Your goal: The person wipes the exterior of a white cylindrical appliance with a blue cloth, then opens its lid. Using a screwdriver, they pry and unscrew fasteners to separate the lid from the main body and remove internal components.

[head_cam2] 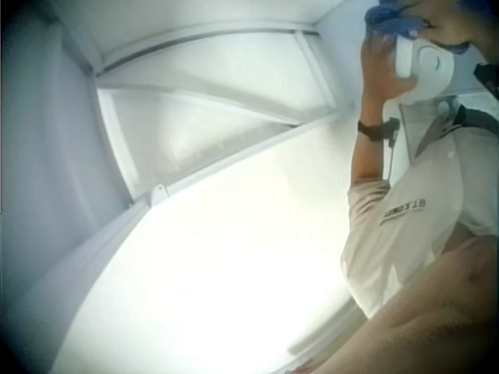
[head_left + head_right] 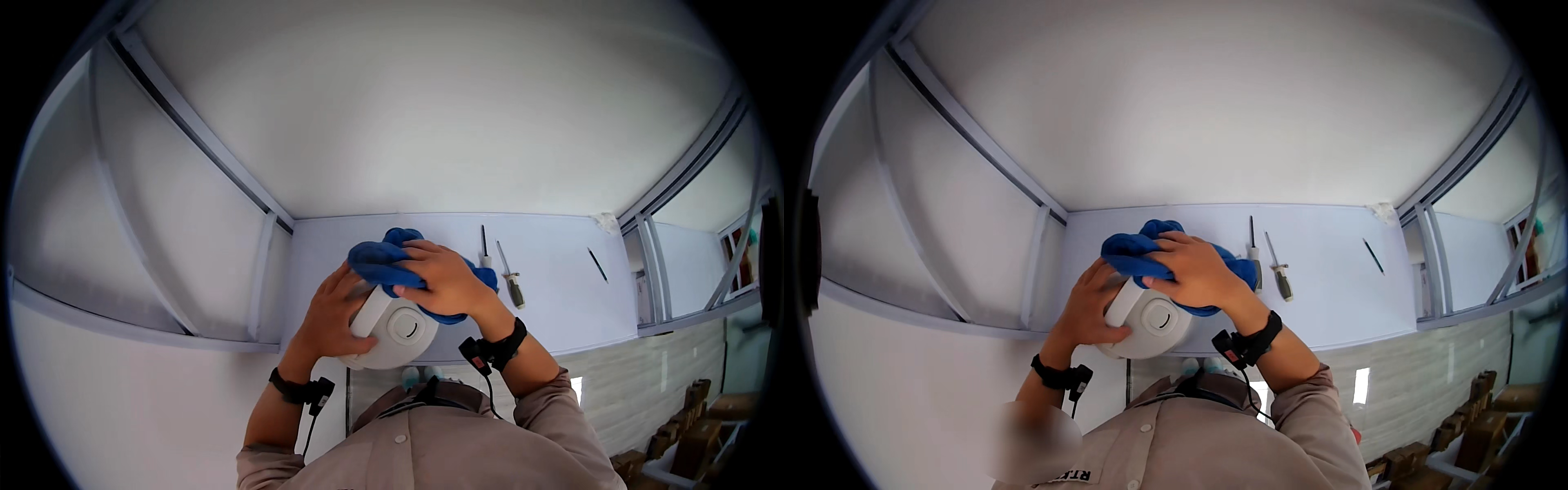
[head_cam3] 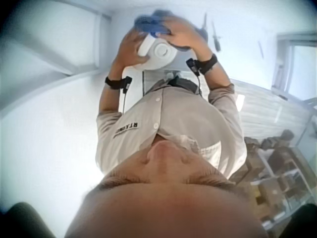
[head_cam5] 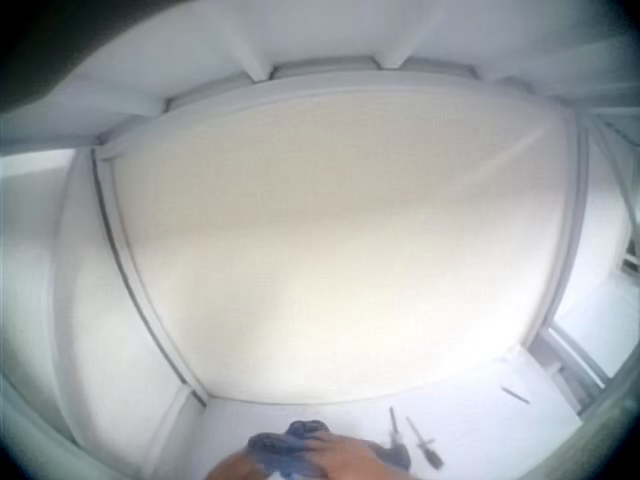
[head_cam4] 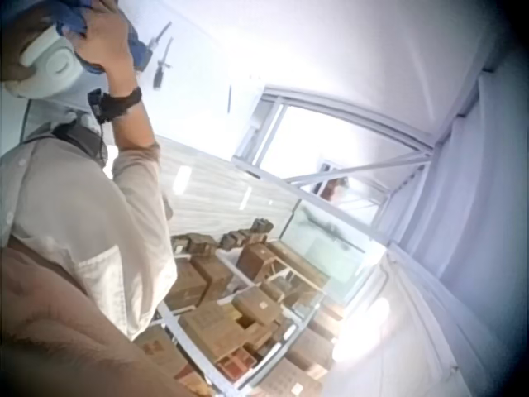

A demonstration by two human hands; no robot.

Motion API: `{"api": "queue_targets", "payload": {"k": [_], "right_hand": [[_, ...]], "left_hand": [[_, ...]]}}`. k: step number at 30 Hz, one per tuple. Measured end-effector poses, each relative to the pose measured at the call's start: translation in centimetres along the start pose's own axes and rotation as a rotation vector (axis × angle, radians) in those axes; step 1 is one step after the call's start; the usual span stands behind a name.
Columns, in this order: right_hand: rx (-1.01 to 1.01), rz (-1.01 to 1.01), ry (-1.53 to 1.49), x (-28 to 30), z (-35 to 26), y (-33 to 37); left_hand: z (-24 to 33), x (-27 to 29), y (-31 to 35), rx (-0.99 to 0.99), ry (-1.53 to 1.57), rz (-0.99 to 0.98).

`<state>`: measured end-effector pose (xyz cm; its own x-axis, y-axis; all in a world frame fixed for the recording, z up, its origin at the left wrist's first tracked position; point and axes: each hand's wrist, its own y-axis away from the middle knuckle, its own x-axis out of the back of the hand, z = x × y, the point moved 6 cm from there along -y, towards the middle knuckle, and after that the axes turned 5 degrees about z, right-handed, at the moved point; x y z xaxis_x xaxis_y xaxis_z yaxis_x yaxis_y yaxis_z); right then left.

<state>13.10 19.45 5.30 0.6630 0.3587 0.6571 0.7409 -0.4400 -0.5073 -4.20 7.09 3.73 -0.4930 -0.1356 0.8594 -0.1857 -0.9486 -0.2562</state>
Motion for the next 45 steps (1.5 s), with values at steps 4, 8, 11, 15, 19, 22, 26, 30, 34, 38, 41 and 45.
{"api": "queue_targets", "payload": {"k": [4, 8, 11, 15, 19, 22, 26, 30, 34, 38, 41, 45], "right_hand": [[0.131, -0.108, 0.101, -1.0, -2.0, -1.5], [-0.025, -0.23, -0.111, -1.9, 1.7, -2.6], [-0.163, -0.236, -0.296, -1.8, 4.3, -2.0], [-0.484, -0.131, -0.669, -2.9, 7.8, -0.3], [-0.662, 0.054, -0.784, -4.3, 11.4, 2.7], [-0.751, 0.161, -0.898, -4.0, 12.4, 3.7], [-0.763, 0.126, -0.945, -3.5, 10.3, 2.0], [-0.172, -0.177, -0.381, -1.3, 3.8, -3.6], [0.045, -0.467, 0.017, -4.3, 0.0, -6.1], [-0.109, -0.503, 0.085, -4.9, 1.0, -6.4], [-0.226, -0.415, 0.018, -4.2, 3.8, -5.5], [-0.625, -0.424, -0.315, -3.3, 8.5, -1.8]], "left_hand": [[-0.5, -0.2, 0.0, 0.029, 0.052, -0.041], [-0.9, -0.3, 0.3, 0.042, 0.033, -0.07], [-0.1, 0.0, 0.0, 0.002, -0.008, 0.008], [-0.1, 0.3, 0.0, 0.015, -0.064, -0.008], [0.8, 1.1, 0.9, 0.057, -0.109, 0.057], [1.4, 0.8, 2.2, 0.169, -0.074, 0.124], [3.7, -1.6, 3.8, 0.454, -0.051, 0.236], [4.4, -2.1, 2.6, 0.356, -0.153, 0.316], [4.6, -1.7, 2.6, 0.306, -0.172, 0.348], [4.8, -1.2, 2.7, 0.305, -0.167, 0.383], [4.4, -1.4, 2.9, 0.315, -0.156, 0.411], [4.5, -1.6, 3.0, 0.299, -0.163, 0.447]]}}
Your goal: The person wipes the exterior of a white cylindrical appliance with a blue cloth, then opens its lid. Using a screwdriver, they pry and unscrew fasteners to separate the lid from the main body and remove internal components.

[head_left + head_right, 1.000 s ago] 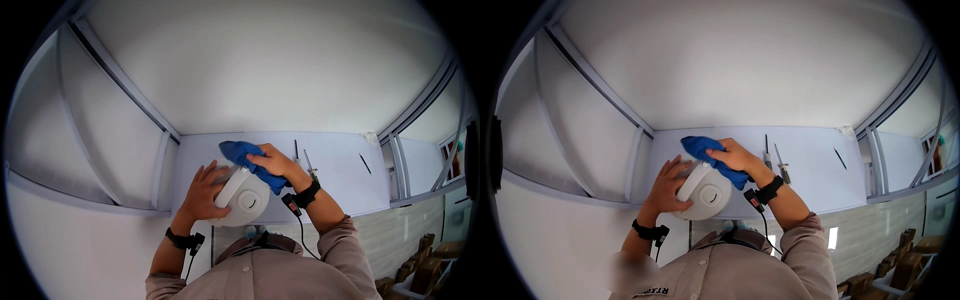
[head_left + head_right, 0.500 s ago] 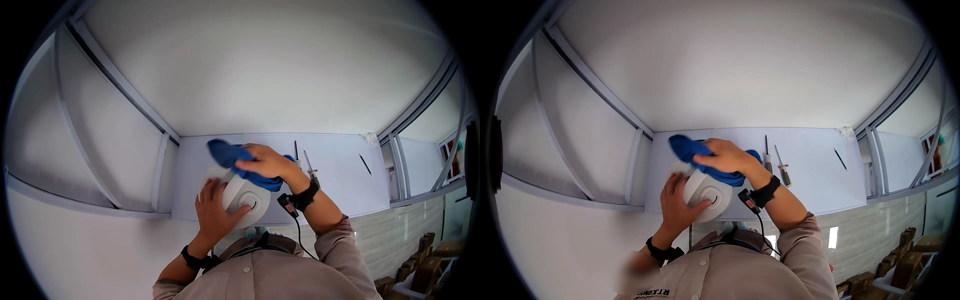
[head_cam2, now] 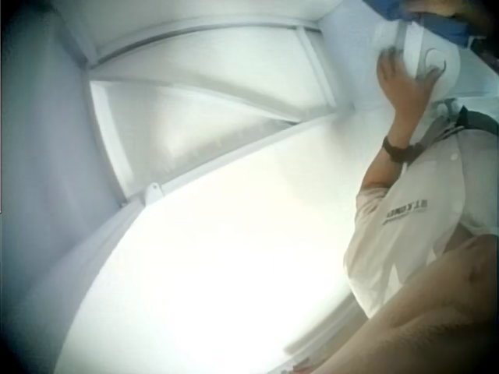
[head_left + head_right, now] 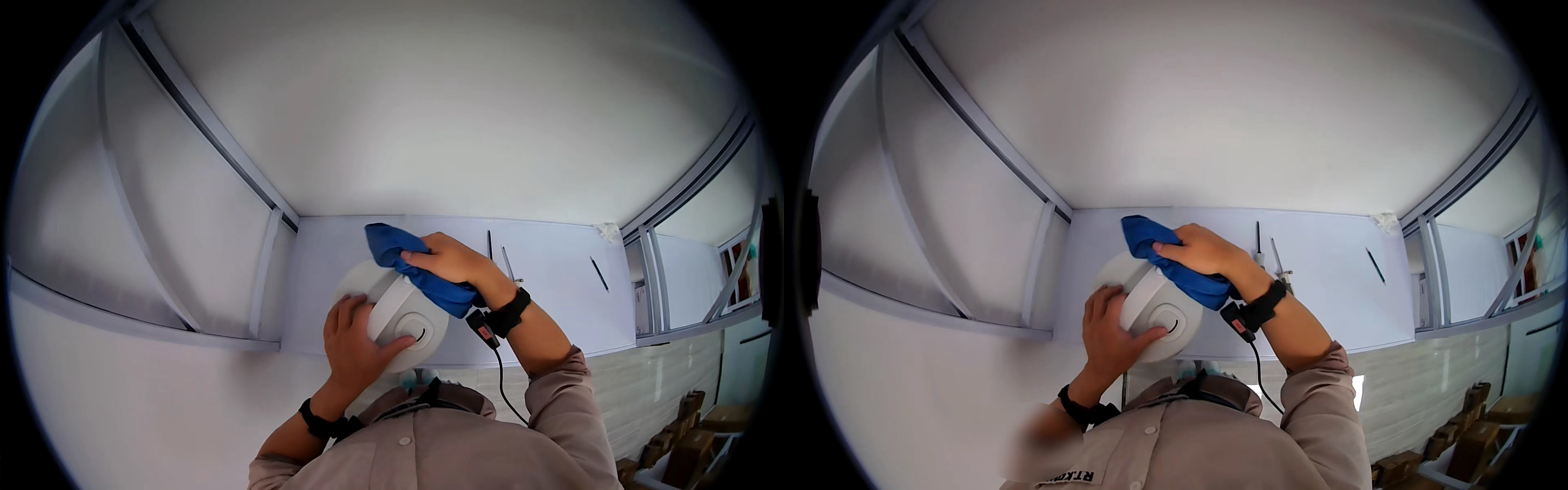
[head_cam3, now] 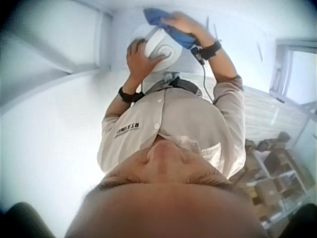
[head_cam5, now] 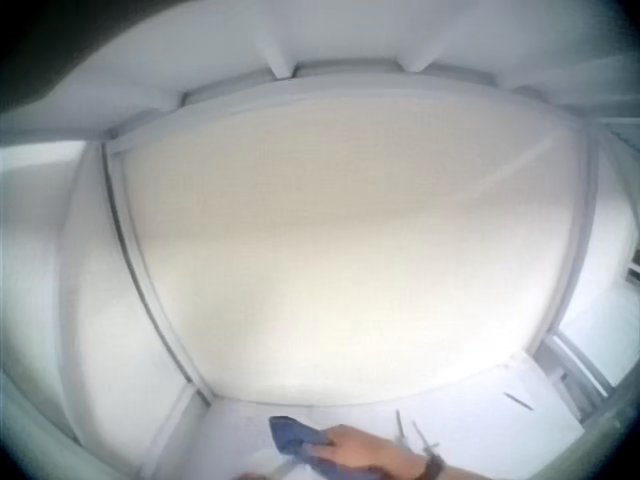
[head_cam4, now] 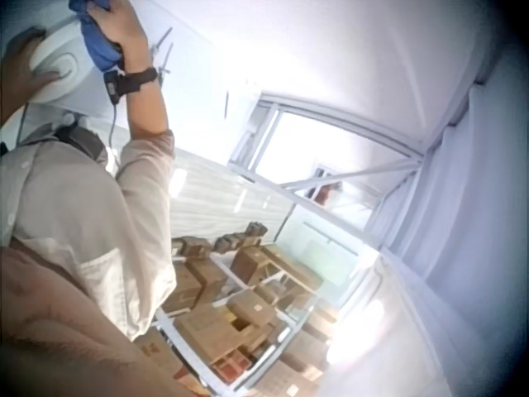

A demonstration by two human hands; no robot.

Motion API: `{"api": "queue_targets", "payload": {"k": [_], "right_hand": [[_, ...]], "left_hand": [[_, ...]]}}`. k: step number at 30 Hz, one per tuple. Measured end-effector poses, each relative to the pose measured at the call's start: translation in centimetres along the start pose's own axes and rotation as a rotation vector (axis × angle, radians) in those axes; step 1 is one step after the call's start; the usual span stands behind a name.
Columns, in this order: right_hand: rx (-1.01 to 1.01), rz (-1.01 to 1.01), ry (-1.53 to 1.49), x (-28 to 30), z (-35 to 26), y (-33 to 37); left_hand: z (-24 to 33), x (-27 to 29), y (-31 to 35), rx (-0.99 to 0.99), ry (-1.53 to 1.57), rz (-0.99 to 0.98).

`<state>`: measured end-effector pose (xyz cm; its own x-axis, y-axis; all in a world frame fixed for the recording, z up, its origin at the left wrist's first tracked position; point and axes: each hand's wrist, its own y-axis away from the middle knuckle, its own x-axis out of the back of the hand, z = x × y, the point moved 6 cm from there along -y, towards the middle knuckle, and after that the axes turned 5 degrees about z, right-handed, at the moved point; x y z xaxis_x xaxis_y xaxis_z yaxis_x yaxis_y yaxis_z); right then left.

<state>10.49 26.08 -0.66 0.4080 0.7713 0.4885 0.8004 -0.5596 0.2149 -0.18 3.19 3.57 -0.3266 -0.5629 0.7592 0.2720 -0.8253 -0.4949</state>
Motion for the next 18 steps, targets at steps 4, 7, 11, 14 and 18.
{"api": "queue_targets", "payload": {"k": [4, 7, 11, 14, 18], "right_hand": [[-0.059, 0.118, -0.464, -1.0, 3.3, 1.8], [-0.291, 0.261, -0.789, -2.6, 8.5, 3.2], [-0.293, 0.244, -1.005, -5.8, 13.1, 3.6], [-0.294, 0.242, -1.057, -7.5, 14.1, 3.5], [-0.299, 0.232, -1.055, -9.6, 18.1, 1.2]], "left_hand": [[-0.2, 0.1, -0.3, 0.005, 0.002, -0.022], [-0.5, 0.0, -0.9, -0.036, 0.015, -0.025], [-2.0, 0.0, -1.7, -0.103, 0.045, -0.032], [-2.5, 0.1, -2.2, -0.122, 0.064, -0.089], [-2.2, 0.4, -2.6, -0.154, 0.084, -0.112]]}}
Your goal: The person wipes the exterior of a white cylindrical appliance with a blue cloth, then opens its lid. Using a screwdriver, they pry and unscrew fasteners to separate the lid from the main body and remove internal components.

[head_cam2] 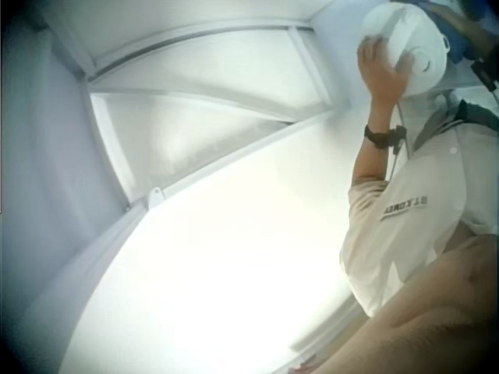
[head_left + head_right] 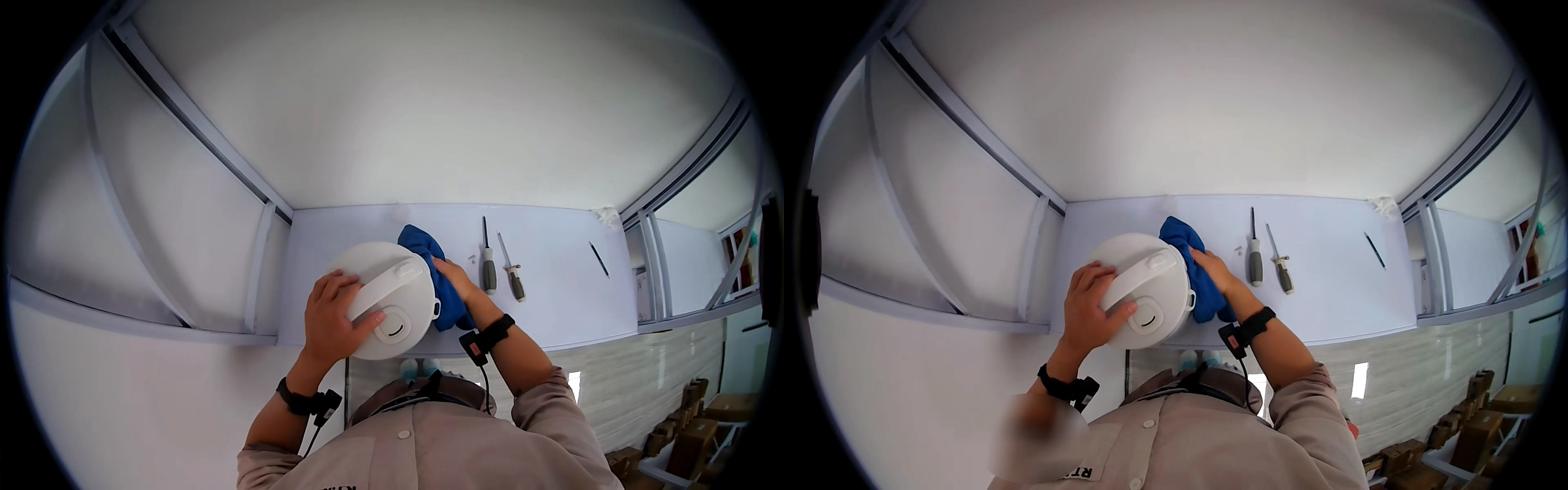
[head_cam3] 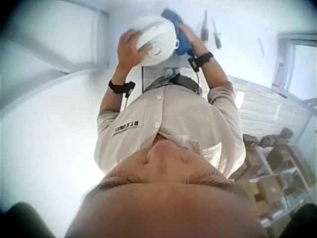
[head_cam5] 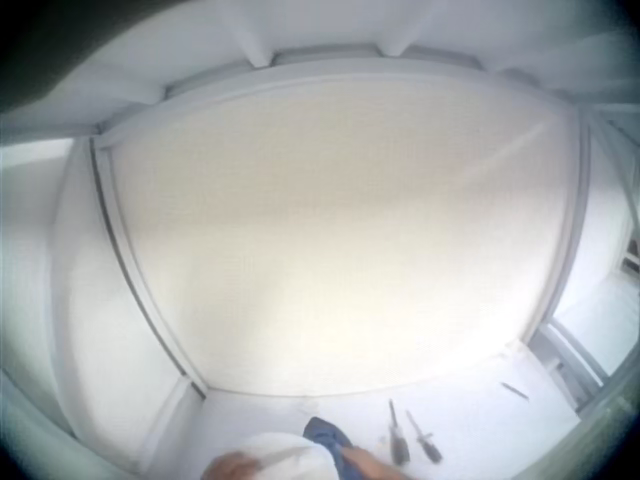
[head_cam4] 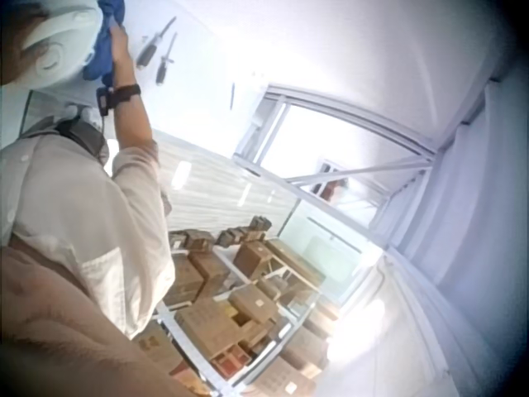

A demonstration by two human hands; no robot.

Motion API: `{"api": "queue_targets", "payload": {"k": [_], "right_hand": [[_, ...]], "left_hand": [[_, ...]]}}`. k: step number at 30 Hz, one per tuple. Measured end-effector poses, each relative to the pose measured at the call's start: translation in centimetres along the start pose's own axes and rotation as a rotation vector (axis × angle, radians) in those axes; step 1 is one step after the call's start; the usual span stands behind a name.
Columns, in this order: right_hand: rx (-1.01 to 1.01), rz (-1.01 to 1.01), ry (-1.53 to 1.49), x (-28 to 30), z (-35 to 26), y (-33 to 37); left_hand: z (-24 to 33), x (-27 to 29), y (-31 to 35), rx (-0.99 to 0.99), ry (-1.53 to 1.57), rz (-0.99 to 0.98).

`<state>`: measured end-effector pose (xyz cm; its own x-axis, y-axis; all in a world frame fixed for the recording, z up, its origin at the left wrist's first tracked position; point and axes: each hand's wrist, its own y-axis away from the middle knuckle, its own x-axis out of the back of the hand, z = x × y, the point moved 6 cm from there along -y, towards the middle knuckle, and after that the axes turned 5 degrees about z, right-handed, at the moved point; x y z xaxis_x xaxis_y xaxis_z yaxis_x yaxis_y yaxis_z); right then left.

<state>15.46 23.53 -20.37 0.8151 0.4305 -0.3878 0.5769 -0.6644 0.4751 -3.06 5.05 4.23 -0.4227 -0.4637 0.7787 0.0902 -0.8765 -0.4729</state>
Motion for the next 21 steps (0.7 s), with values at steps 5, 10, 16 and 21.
{"api": "queue_targets", "payload": {"k": [5, 10, 16, 21], "right_hand": [[0.024, -0.075, 0.201, -0.2, -0.3, -2.5], [-0.076, -0.065, 0.368, -5.2, -7.1, 1.6], [-0.042, -0.186, 0.065, -6.6, -10.1, 1.4], [-0.197, -0.253, -0.045, -7.3, -8.1, 0.0]], "left_hand": [[-0.7, -0.3, 0.3, -0.01, 0.01, 0.015], [-0.8, -0.1, 0.8, 0.051, 0.022, 0.037], [-0.6, -0.2, 0.4, 0.02, 0.047, 0.017], [-0.5, -0.2, 0.3, 0.03, 0.026, 0.011]]}}
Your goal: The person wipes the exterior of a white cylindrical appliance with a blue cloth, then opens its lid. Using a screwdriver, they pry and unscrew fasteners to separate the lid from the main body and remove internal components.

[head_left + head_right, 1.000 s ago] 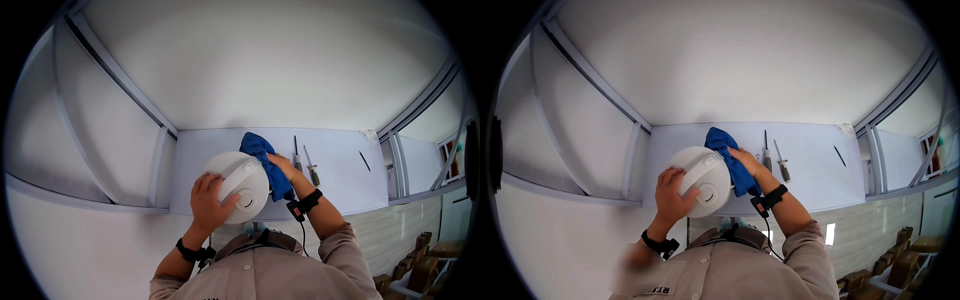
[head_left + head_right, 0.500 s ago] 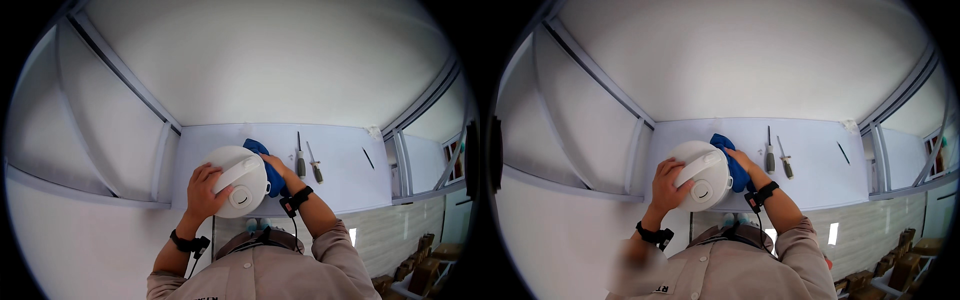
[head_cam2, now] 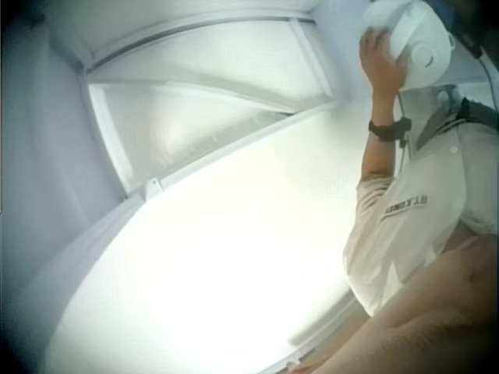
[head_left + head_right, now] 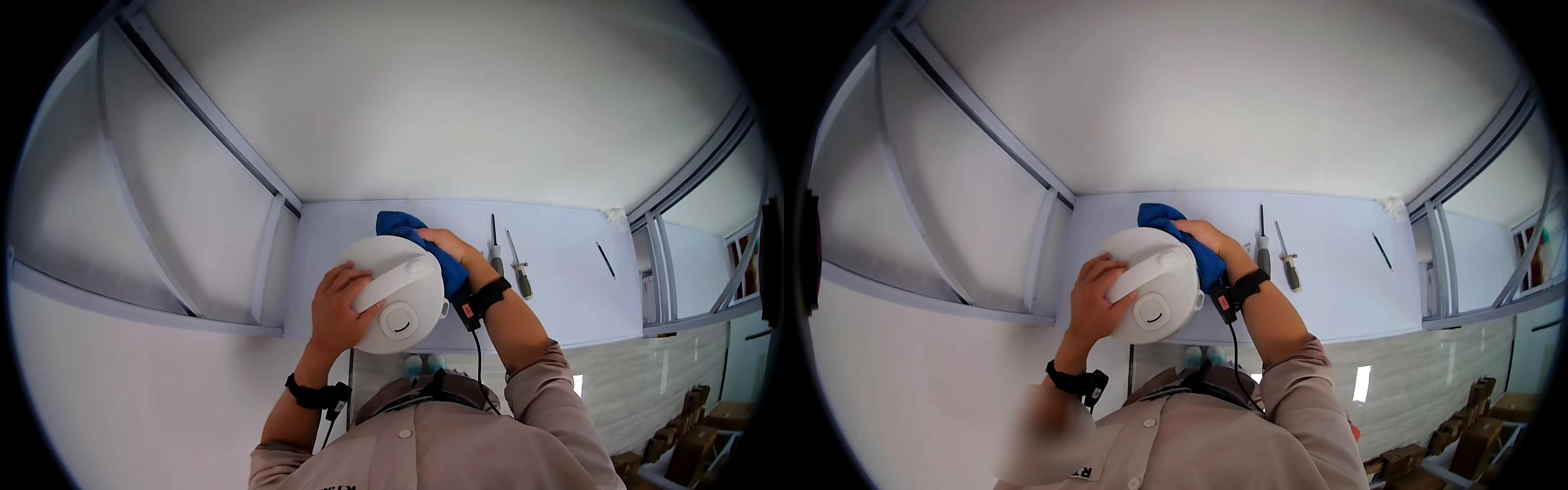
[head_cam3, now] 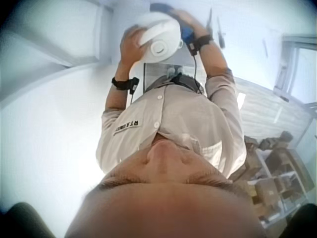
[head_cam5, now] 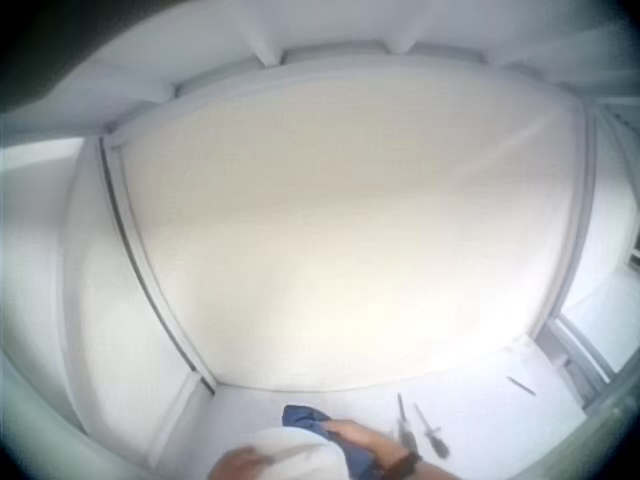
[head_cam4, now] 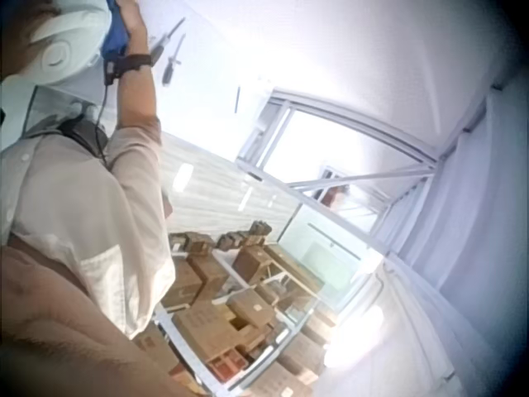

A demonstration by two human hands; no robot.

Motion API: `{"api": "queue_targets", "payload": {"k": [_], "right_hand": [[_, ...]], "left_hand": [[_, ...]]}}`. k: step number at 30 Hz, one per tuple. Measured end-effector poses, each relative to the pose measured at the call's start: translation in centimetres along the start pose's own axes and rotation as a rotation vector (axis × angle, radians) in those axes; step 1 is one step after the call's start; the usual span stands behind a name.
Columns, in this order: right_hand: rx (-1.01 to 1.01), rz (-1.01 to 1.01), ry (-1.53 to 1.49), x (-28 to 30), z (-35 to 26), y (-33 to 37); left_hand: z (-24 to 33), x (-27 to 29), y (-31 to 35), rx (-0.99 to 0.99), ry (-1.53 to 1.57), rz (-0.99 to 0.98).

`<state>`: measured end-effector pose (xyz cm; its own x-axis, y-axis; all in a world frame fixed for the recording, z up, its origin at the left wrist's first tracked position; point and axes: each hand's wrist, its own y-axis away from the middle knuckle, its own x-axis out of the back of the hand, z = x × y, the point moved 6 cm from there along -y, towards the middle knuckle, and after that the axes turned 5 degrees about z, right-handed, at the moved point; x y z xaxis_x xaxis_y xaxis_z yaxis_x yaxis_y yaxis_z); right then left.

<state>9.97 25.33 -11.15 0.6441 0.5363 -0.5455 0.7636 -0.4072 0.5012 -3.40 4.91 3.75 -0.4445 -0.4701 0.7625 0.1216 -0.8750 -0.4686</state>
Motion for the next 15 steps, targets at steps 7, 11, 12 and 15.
{"api": "queue_targets", "payload": {"k": [7, 11, 12, 15], "right_hand": [[0.148, 0.208, 0.615, 4.7, 1.7, -2.7], [0.355, 0.623, 0.524, 5.3, 0.4, 1.9], [0.38, 0.679, 0.51, 5.5, -0.8, 4.1], [0.632, 0.84, 0.239, 6.8, -3.0, 10.3]], "left_hand": [[0.1, 0.1, -0.3, 0.008, -0.009, 0.018], [-0.1, 0.0, 0.0, 0.017, -0.008, 0.023], [-0.2, 0.0, 0.1, 0.022, -0.004, 0.021], [0.0, 0.1, -0.1, 0.02, 0.007, 0.017]]}}
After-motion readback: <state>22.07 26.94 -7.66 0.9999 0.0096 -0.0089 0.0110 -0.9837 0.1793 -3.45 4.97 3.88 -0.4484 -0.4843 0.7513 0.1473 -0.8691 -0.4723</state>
